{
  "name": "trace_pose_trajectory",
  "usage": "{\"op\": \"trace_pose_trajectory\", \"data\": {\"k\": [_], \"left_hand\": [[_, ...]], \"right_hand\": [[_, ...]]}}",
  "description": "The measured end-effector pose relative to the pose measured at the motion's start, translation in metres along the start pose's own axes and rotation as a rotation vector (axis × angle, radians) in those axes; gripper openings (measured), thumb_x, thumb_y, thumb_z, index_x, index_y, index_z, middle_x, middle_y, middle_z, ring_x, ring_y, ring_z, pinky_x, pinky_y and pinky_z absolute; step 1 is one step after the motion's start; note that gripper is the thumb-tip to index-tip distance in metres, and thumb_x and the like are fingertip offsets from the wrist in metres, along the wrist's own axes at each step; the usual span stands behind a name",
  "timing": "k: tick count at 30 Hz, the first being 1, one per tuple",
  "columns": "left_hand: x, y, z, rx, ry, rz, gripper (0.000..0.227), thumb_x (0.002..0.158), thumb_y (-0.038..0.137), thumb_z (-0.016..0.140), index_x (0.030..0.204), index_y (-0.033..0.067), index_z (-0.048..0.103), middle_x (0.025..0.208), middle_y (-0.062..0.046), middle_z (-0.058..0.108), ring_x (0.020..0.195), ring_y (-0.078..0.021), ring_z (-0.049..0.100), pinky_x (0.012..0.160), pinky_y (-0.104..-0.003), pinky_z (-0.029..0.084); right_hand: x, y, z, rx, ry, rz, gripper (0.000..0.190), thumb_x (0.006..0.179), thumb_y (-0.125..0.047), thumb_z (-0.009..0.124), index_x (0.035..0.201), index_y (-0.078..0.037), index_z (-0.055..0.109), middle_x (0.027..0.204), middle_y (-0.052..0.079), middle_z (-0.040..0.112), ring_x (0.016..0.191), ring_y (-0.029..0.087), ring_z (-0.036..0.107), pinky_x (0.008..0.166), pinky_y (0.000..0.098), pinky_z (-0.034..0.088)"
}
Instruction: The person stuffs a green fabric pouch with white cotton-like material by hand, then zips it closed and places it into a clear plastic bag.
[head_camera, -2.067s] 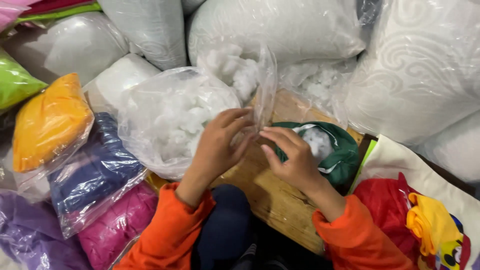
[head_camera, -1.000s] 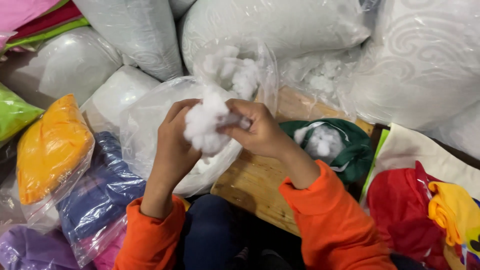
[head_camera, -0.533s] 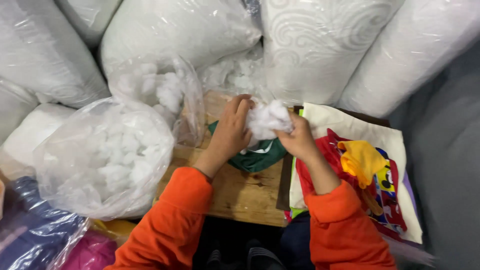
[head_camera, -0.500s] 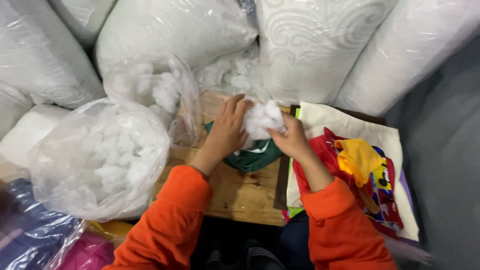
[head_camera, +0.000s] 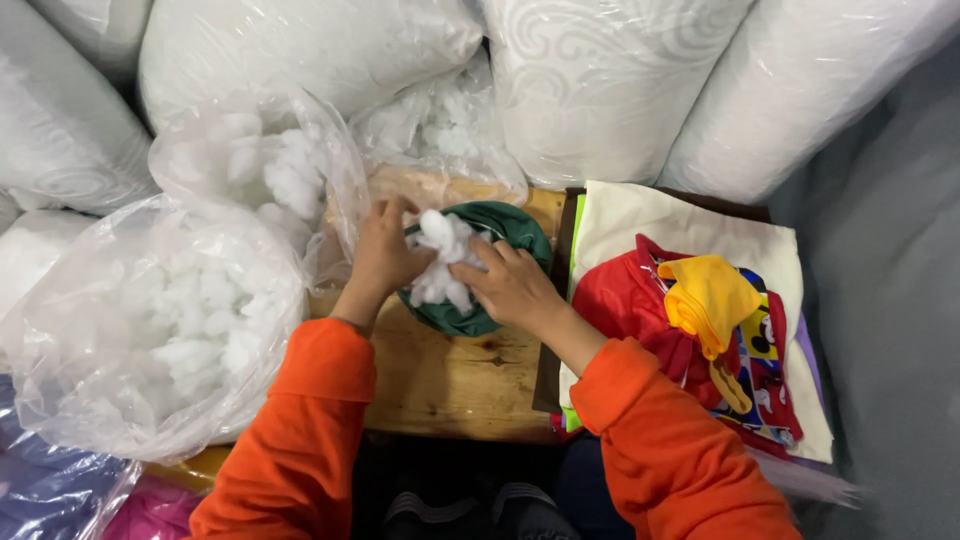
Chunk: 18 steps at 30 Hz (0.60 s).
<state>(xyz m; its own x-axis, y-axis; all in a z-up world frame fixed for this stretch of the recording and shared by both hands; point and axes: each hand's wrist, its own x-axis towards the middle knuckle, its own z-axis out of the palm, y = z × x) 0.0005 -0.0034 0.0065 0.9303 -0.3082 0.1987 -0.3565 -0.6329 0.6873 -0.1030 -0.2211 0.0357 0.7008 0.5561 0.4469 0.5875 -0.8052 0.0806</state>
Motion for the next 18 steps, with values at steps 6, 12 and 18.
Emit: {"op": "trace_pose_trajectory", "data": {"k": [6, 12, 18], "left_hand": [[-0.016, 0.019, -0.029, -0.904, -0.348, -0.782, 0.077, 0.08, 0.055, 0.067, 0.145, 0.015, 0.054, 0.15, -0.016, 0.049, 0.129, -0.0445, 0.054, 0.09, -0.059, 0.053], [-0.02, -0.016, 0.027, -0.522, -0.135, -0.334, 0.031, 0.082, 0.021, 0.082, 0.11, 0.0127, 0.071, 0.095, -0.011, 0.07, 0.082, -0.0236, 0.069, 0.067, -0.036, 0.058], [-0.029, 0.028, 0.014, -0.573, 0.034, -0.312, 0.03, 0.074, 0.03, 0.091, 0.097, 0.018, 0.076, 0.079, 0.001, 0.063, 0.076, -0.0131, 0.06, 0.066, -0.024, 0.051]], "right_hand": [[0.0, 0.014, -0.008, 0.168, -0.389, 0.212, 0.06, 0.095, -0.054, 0.055, 0.123, -0.002, 0.069, 0.123, 0.026, 0.062, 0.091, 0.04, 0.069, 0.067, 0.0432, 0.058], [0.007, 0.007, 0.01, 0.121, 0.123, 0.162, 0.025, 0.089, -0.019, 0.06, 0.069, -0.005, 0.065, 0.114, 0.013, 0.056, 0.113, 0.032, 0.053, 0.087, 0.0381, 0.049], [0.008, -0.012, 0.009, 0.297, 0.145, 0.155, 0.026, 0.089, -0.006, 0.054, 0.114, -0.014, 0.058, 0.107, 0.002, 0.047, 0.074, 0.026, 0.058, 0.055, 0.0348, 0.048]]}}
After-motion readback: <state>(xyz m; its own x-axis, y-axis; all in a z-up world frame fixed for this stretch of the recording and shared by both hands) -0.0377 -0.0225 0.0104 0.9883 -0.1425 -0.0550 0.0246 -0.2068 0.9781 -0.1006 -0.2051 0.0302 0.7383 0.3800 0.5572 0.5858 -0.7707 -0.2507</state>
